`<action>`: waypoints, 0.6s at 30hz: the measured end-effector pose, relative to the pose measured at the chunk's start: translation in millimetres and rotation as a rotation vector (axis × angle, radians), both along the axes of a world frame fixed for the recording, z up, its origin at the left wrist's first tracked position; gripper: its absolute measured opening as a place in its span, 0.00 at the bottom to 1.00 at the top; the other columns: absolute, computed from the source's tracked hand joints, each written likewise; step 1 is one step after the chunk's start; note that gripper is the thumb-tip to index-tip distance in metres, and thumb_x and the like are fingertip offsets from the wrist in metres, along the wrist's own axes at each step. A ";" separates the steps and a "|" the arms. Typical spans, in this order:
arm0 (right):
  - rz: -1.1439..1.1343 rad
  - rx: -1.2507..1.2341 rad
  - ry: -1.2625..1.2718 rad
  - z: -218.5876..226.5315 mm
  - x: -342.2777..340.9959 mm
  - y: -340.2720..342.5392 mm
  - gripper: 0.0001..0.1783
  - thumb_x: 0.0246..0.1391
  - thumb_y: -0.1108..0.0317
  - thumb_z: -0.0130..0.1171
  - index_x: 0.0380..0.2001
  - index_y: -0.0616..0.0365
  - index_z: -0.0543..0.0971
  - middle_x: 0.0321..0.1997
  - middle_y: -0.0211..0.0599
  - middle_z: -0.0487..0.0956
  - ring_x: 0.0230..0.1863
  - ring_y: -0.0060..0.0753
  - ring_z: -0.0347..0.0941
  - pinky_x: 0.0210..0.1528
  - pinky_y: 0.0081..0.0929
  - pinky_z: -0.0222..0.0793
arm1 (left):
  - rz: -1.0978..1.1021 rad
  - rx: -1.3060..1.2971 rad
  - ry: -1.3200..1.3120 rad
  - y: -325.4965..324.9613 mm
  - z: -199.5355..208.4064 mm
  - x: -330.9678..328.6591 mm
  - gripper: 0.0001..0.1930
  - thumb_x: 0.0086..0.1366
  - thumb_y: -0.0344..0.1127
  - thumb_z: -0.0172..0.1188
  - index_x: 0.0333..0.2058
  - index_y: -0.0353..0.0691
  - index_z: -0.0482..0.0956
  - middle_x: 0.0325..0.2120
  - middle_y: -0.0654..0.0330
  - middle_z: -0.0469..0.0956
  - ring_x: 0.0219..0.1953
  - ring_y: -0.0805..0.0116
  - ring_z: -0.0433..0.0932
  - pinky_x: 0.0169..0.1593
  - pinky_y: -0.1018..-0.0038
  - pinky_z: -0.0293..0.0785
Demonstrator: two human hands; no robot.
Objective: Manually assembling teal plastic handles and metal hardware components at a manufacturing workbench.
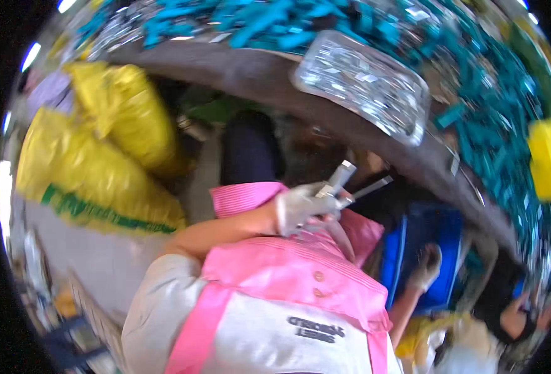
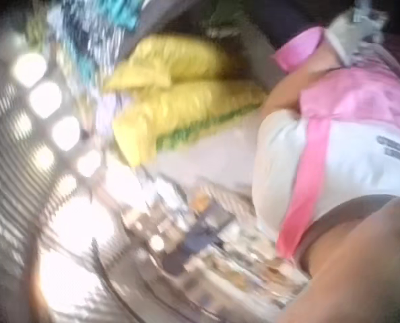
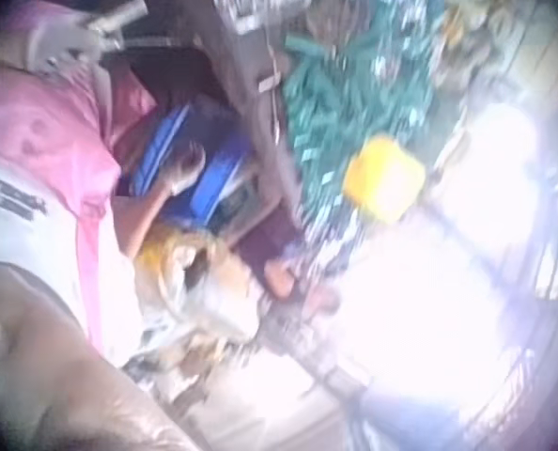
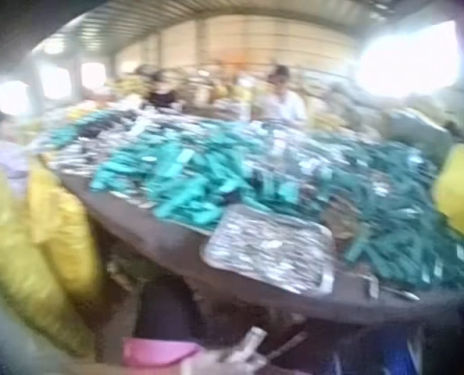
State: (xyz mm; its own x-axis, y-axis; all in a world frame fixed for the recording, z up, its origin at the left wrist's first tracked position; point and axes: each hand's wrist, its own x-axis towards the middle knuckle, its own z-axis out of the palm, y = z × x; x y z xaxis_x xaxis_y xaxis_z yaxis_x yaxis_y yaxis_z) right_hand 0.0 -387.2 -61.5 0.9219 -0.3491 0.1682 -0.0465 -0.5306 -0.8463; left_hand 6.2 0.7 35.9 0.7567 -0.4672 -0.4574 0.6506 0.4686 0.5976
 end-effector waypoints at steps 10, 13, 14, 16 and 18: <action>0.623 0.379 -0.038 96.5 27.2 199.1 0.05 0.48 0.79 0.56 0.30 0.64 0.74 0.33 0.37 0.72 0.33 0.26 0.70 0.35 0.19 0.66 | 0.004 -0.142 0.035 -7.6 0.7 3.6 0.14 0.63 0.32 0.50 0.48 0.40 0.66 0.22 0.63 0.67 0.14 0.83 0.58 0.16 0.87 0.54; 0.646 0.397 0.036 98.9 28.1 208.5 0.04 0.48 0.79 0.56 0.31 0.64 0.74 0.34 0.37 0.73 0.34 0.27 0.71 0.35 0.19 0.66 | 0.031 -0.149 0.051 0.5 2.9 0.4 0.14 0.64 0.33 0.50 0.48 0.41 0.67 0.22 0.63 0.68 0.14 0.83 0.59 0.16 0.87 0.54; 0.653 0.395 0.045 97.0 28.5 209.8 0.04 0.48 0.79 0.56 0.31 0.64 0.74 0.34 0.37 0.73 0.34 0.27 0.71 0.35 0.19 0.66 | 0.040 -0.153 0.056 0.8 -0.4 -0.2 0.14 0.64 0.33 0.50 0.48 0.41 0.67 0.22 0.63 0.68 0.14 0.83 0.59 0.16 0.87 0.54; 0.642 0.349 -0.006 92.9 30.2 210.9 0.05 0.47 0.80 0.56 0.30 0.64 0.74 0.33 0.38 0.73 0.33 0.28 0.72 0.35 0.20 0.67 | 0.036 -0.117 0.021 0.2 -8.0 0.4 0.13 0.64 0.34 0.50 0.47 0.41 0.67 0.22 0.63 0.68 0.15 0.83 0.59 0.17 0.87 0.54; 0.645 0.272 -0.063 92.5 32.2 215.8 0.06 0.45 0.81 0.57 0.29 0.64 0.74 0.32 0.39 0.73 0.31 0.30 0.72 0.32 0.22 0.68 | 0.030 -0.128 0.041 3.6 -11.2 1.6 0.13 0.64 0.34 0.50 0.48 0.42 0.67 0.22 0.63 0.68 0.16 0.83 0.60 0.17 0.87 0.55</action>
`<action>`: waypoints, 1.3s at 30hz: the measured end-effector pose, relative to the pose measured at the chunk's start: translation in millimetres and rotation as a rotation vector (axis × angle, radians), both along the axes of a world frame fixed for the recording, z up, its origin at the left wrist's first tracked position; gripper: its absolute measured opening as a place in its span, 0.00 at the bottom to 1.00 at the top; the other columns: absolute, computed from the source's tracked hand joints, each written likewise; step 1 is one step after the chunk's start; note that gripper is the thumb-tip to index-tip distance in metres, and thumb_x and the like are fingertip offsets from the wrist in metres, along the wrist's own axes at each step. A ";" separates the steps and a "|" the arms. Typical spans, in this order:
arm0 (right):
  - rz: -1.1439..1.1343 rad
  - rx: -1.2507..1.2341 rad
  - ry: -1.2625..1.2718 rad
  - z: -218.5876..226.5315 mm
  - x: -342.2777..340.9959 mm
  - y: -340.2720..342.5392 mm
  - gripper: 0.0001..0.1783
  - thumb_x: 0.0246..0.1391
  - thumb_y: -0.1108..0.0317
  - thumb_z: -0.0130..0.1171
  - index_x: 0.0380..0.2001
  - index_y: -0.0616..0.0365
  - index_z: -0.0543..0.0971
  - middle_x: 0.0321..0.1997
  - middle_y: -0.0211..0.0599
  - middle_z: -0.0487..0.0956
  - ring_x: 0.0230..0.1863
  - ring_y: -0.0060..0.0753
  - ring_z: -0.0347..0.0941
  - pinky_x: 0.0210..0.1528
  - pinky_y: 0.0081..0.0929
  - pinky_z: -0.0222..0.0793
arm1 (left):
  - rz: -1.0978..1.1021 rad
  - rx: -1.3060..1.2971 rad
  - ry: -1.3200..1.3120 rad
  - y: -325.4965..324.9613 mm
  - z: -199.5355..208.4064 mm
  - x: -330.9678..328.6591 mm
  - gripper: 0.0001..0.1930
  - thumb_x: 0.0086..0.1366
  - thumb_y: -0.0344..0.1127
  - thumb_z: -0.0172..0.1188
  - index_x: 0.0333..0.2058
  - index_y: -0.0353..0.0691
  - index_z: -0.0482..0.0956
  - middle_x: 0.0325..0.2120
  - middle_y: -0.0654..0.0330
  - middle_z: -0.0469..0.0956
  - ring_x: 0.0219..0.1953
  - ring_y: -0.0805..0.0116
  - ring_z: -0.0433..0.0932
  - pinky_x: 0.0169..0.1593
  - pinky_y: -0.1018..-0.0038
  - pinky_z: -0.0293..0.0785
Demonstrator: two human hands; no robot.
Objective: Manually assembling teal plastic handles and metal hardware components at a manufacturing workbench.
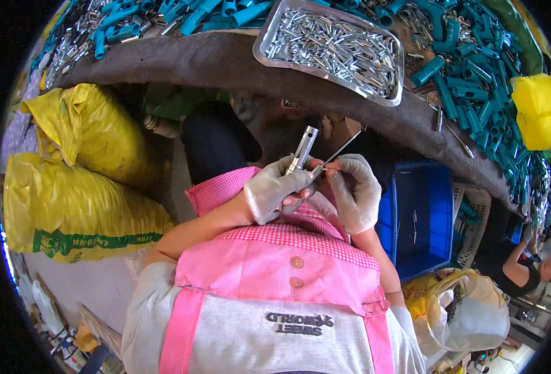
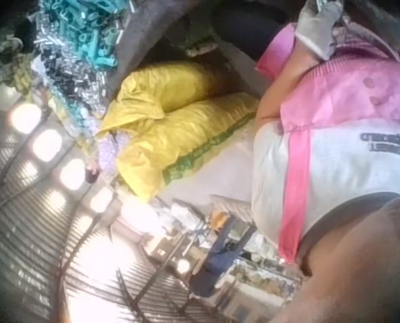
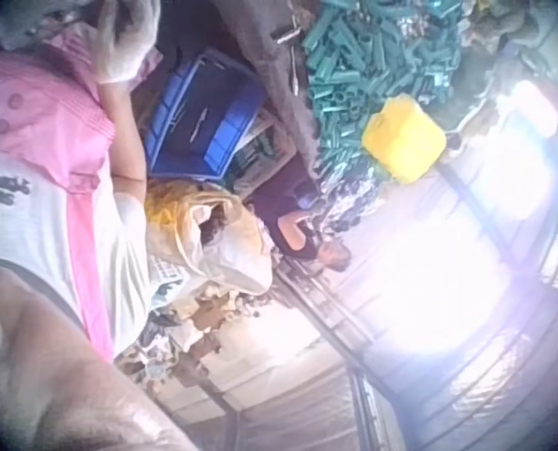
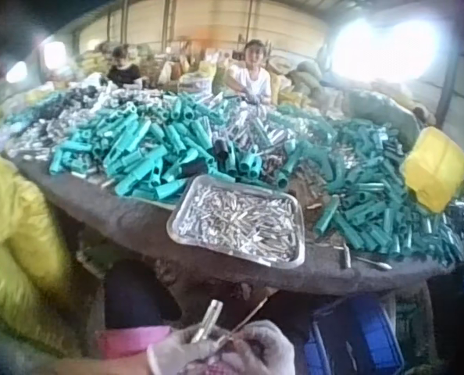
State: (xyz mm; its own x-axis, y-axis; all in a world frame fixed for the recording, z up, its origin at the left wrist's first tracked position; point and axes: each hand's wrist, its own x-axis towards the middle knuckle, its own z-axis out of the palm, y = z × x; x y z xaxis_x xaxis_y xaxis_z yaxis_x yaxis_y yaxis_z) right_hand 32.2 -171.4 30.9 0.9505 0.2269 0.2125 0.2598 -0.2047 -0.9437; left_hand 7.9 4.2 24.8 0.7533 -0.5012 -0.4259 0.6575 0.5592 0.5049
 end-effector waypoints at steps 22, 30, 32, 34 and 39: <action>0.331 1.122 0.946 -45.0 -3.1 27.9 0.17 0.59 0.67 0.48 0.48 0.63 0.69 0.34 0.32 0.75 0.30 0.21 0.70 0.37 0.19 0.66 | 0.116 0.158 -0.246 7.5 -9.9 6.0 0.14 0.63 0.29 0.50 0.49 0.40 0.69 0.23 0.64 0.73 0.18 0.84 0.64 0.20 0.87 0.59; 0.267 0.954 0.785 -19.3 -1.5 24.3 0.14 0.58 0.68 0.49 0.45 0.64 0.71 0.38 0.32 0.75 0.36 0.23 0.70 0.39 0.20 0.66 | 0.141 0.210 -0.340 2.8 0.4 7.4 0.15 0.62 0.27 0.51 0.49 0.40 0.69 0.25 0.65 0.74 0.20 0.84 0.67 0.22 0.86 0.62; 0.223 0.922 0.815 -15.7 -1.1 23.2 0.14 0.58 0.67 0.50 0.45 0.64 0.71 0.38 0.32 0.75 0.36 0.22 0.70 0.39 0.20 0.66 | 0.177 0.246 -0.378 0.0 0.2 7.7 0.16 0.61 0.27 0.52 0.48 0.40 0.70 0.23 0.67 0.73 0.18 0.84 0.65 0.21 0.84 0.60; 0.105 0.734 0.734 -13.2 -1.3 25.0 0.14 0.58 0.67 0.51 0.44 0.62 0.71 0.38 0.31 0.75 0.37 0.20 0.70 0.40 0.18 0.66 | 0.131 0.335 -0.429 2.9 -0.2 8.9 0.16 0.60 0.27 0.54 0.48 0.39 0.70 0.28 0.66 0.74 0.26 0.83 0.68 0.30 0.84 0.65; 0.089 0.812 0.763 -19.5 0.1 25.0 0.11 0.57 0.67 0.51 0.42 0.60 0.72 0.35 0.28 0.74 0.34 0.17 0.69 0.38 0.16 0.66 | 0.128 0.530 -0.480 0.3 -1.1 10.9 0.14 0.59 0.26 0.57 0.45 0.37 0.73 0.32 0.66 0.74 0.33 0.82 0.71 0.38 0.83 0.69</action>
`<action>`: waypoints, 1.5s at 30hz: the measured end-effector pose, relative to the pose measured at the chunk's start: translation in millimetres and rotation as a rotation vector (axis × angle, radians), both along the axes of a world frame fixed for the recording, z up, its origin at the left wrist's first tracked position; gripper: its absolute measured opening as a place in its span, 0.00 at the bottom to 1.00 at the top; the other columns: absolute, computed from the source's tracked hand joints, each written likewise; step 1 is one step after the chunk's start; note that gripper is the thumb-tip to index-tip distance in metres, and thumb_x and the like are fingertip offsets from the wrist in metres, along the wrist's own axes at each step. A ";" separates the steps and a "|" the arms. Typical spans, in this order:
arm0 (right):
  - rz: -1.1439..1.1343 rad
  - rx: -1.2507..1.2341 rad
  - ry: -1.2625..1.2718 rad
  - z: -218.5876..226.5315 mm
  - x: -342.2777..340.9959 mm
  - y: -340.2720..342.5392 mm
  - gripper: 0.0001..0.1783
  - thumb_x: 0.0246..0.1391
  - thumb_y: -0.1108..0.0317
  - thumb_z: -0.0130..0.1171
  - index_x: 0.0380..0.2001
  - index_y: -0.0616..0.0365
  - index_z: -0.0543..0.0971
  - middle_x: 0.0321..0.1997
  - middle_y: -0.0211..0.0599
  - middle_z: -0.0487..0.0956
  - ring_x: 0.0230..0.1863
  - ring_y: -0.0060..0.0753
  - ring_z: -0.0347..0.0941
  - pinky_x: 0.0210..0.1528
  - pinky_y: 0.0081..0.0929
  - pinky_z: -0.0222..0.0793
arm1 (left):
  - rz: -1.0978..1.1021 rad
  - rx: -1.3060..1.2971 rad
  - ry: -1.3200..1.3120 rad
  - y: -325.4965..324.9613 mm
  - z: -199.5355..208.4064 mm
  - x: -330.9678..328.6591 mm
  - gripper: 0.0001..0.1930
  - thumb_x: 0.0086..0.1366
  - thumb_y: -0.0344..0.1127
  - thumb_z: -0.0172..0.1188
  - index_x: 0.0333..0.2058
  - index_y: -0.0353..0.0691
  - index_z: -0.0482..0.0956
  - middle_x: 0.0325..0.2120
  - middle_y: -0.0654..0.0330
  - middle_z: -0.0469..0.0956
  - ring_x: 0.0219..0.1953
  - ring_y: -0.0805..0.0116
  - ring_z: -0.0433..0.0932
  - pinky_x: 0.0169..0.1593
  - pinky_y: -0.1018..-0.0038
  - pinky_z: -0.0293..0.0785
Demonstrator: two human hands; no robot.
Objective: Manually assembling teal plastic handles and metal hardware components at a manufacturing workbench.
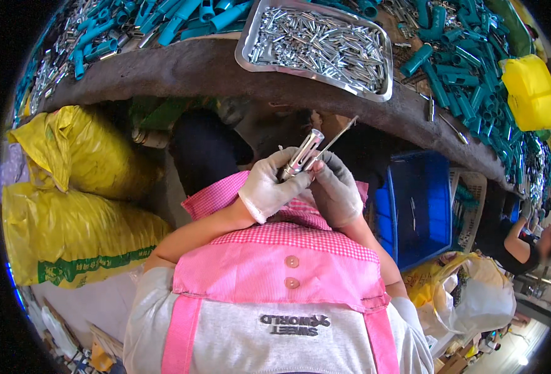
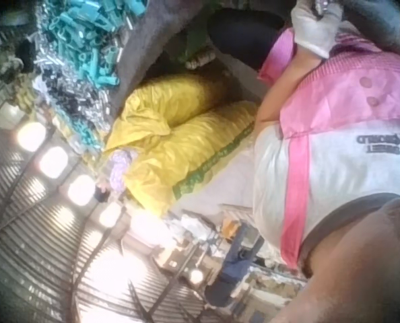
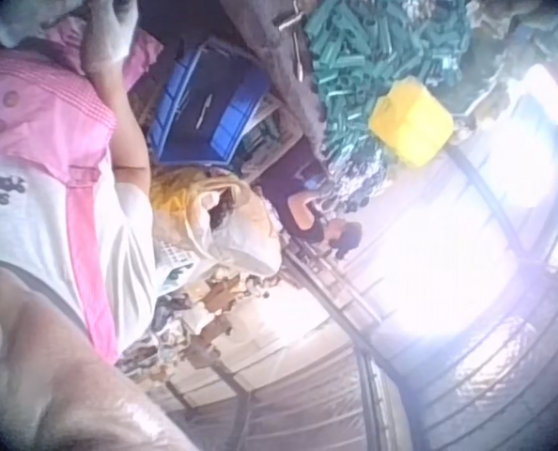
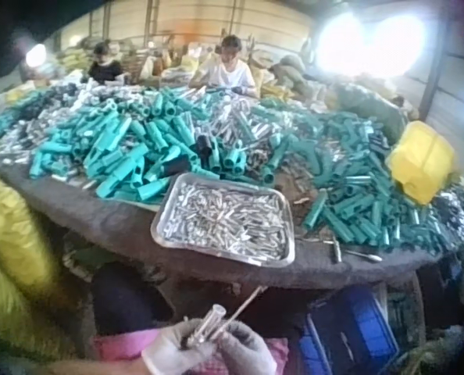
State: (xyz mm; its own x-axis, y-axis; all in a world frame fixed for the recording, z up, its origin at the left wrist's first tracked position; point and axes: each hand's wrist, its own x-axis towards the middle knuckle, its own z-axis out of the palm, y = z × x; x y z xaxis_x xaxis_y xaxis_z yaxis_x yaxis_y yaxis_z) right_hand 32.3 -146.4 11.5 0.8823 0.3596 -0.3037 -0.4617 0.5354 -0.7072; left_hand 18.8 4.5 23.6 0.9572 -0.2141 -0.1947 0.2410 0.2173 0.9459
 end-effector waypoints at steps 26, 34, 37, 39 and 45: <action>0.119 -0.500 -0.171 31.3 37.9 -88.7 0.08 0.53 0.69 0.55 0.36 0.59 0.72 0.29 0.30 0.72 0.29 0.20 0.68 0.33 0.17 0.65 | -0.104 -0.453 0.514 32.0 -0.8 5.8 0.19 0.66 0.36 0.44 0.55 0.40 0.58 0.34 0.56 0.74 0.21 0.77 0.67 0.18 0.83 0.61; 0.350 -0.935 -0.444 54.2 57.1 -113.6 0.09 0.53 0.72 0.54 0.37 0.64 0.72 0.29 0.28 0.72 0.28 0.17 0.65 0.32 0.16 0.64 | -0.241 -0.289 0.404 38.1 0.3 4.1 0.20 0.66 0.39 0.45 0.53 0.36 0.61 0.30 0.57 0.75 0.20 0.79 0.70 0.16 0.87 0.61; 0.354 -0.948 -0.482 57.2 59.5 -115.3 0.09 0.53 0.73 0.53 0.37 0.64 0.72 0.29 0.29 0.72 0.28 0.17 0.65 0.32 0.16 0.64 | -0.234 -0.278 0.424 35.1 -4.4 5.9 0.20 0.65 0.38 0.48 0.52 0.36 0.61 0.30 0.58 0.75 0.20 0.79 0.71 0.16 0.87 0.61; 0.400 -0.984 -0.470 57.2 60.9 -115.0 0.09 0.53 0.74 0.53 0.37 0.65 0.72 0.30 0.29 0.72 0.28 0.17 0.65 0.32 0.16 0.64 | -0.256 -0.226 0.437 37.1 -12.4 7.0 0.19 0.63 0.36 0.49 0.51 0.35 0.62 0.31 0.58 0.75 0.21 0.79 0.72 0.17 0.86 0.62; 0.385 -1.022 -0.471 51.0 61.5 -123.9 0.09 0.53 0.72 0.54 0.37 0.64 0.73 0.30 0.29 0.72 0.28 0.17 0.65 0.31 0.16 0.64 | -0.308 -0.290 0.480 36.5 -2.3 7.1 0.20 0.62 0.33 0.49 0.52 0.33 0.63 0.32 0.57 0.76 0.22 0.79 0.72 0.17 0.85 0.63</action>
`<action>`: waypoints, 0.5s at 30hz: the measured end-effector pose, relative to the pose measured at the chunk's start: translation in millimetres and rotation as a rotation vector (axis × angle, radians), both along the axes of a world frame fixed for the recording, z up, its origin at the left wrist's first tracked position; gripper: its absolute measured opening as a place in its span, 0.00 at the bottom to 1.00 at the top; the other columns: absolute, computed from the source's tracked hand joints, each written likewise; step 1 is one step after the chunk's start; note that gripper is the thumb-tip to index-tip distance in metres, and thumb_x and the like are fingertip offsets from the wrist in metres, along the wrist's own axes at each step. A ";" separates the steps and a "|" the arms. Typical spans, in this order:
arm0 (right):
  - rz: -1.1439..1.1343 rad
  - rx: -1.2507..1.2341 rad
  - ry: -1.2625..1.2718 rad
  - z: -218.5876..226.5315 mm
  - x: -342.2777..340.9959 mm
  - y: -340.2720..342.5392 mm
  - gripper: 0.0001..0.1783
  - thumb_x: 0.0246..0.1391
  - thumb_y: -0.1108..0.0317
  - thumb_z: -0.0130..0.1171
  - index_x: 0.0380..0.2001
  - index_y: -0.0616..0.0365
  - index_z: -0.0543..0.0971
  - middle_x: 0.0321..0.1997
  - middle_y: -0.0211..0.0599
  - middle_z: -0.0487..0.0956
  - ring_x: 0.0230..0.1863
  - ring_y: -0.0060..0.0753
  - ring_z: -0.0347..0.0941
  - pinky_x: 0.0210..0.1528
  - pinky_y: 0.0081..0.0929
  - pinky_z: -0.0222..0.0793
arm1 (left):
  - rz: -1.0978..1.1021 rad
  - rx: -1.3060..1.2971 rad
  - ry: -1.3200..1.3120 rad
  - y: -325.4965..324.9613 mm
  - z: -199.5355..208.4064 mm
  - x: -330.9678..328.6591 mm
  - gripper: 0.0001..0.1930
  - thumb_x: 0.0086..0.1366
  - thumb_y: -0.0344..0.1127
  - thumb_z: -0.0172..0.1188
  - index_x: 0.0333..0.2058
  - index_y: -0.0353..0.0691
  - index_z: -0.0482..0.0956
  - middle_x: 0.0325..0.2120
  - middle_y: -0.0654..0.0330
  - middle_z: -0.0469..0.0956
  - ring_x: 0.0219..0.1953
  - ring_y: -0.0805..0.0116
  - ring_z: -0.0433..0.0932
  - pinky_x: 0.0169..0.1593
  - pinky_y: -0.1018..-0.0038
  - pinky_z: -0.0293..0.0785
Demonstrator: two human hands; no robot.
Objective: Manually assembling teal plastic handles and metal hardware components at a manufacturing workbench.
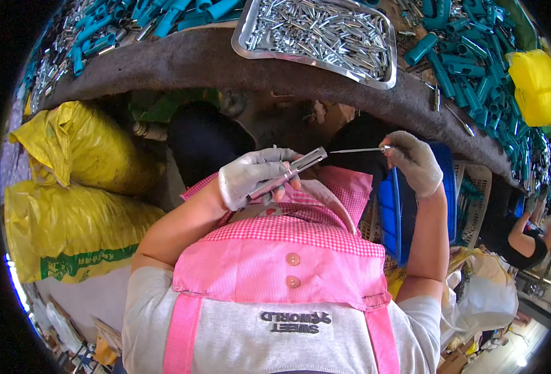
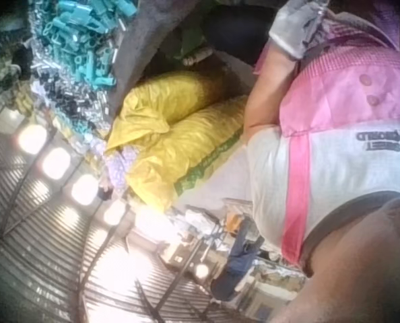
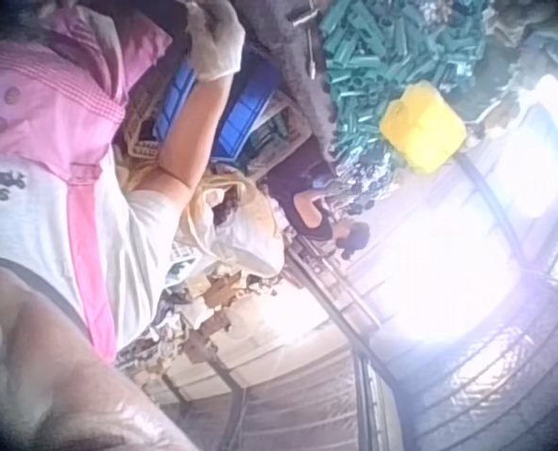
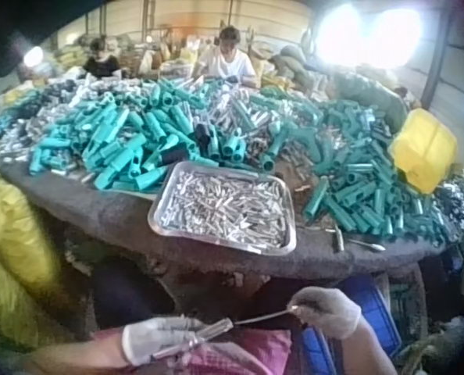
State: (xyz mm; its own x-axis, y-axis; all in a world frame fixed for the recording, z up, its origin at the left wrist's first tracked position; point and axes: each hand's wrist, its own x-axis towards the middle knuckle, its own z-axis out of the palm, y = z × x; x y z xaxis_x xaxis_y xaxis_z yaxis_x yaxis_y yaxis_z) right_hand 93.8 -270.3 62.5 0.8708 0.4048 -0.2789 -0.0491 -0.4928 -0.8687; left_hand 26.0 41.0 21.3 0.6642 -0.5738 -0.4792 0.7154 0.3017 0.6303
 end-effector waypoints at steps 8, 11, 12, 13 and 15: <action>0.146 -0.083 0.001 4.3 -2.1 26.0 0.08 0.51 0.73 0.56 0.35 0.62 0.74 0.28 0.27 0.73 0.30 0.16 0.66 0.33 0.17 0.64 | -0.114 0.031 -0.009 -5.6 -5.9 8.7 0.19 0.62 0.33 0.48 0.52 0.34 0.64 0.28 0.57 0.75 0.16 0.81 0.64 0.17 0.87 0.60; 0.191 -0.084 0.008 -4.7 -7.6 40.9 0.08 0.50 0.72 0.57 0.35 0.62 0.74 0.28 0.28 0.74 0.30 0.16 0.66 0.34 0.18 0.65 | -0.161 0.038 -0.023 -7.7 -5.5 11.7 0.19 0.62 0.33 0.49 0.52 0.35 0.64 0.27 0.58 0.74 0.16 0.82 0.63 0.18 0.88 0.60; 0.192 -0.085 0.009 -2.6 -6.5 40.9 0.08 0.50 0.72 0.57 0.35 0.62 0.74 0.28 0.28 0.74 0.30 0.16 0.66 0.34 0.18 0.65 | -0.164 0.033 -0.019 -7.3 -5.4 12.3 0.20 0.62 0.34 0.49 0.52 0.35 0.64 0.26 0.58 0.73 0.16 0.83 0.63 0.18 0.89 0.60; 0.218 -0.092 0.064 -1.0 -4.7 40.1 0.08 0.50 0.72 0.57 0.35 0.62 0.74 0.28 0.29 0.74 0.30 0.16 0.66 0.34 0.18 0.65 | -0.163 0.032 -0.017 -5.7 -6.5 12.6 0.20 0.62 0.34 0.49 0.52 0.35 0.64 0.26 0.58 0.73 0.16 0.83 0.63 0.18 0.89 0.60; 0.245 -0.100 0.120 0.7 -3.7 39.4 0.09 0.50 0.71 0.57 0.35 0.63 0.74 0.27 0.29 0.74 0.30 0.16 0.66 0.34 0.18 0.65 | -0.213 -0.060 0.036 -1.6 -8.6 13.0 0.21 0.61 0.35 0.50 0.53 0.35 0.64 0.26 0.59 0.73 0.17 0.83 0.64 0.18 0.89 0.60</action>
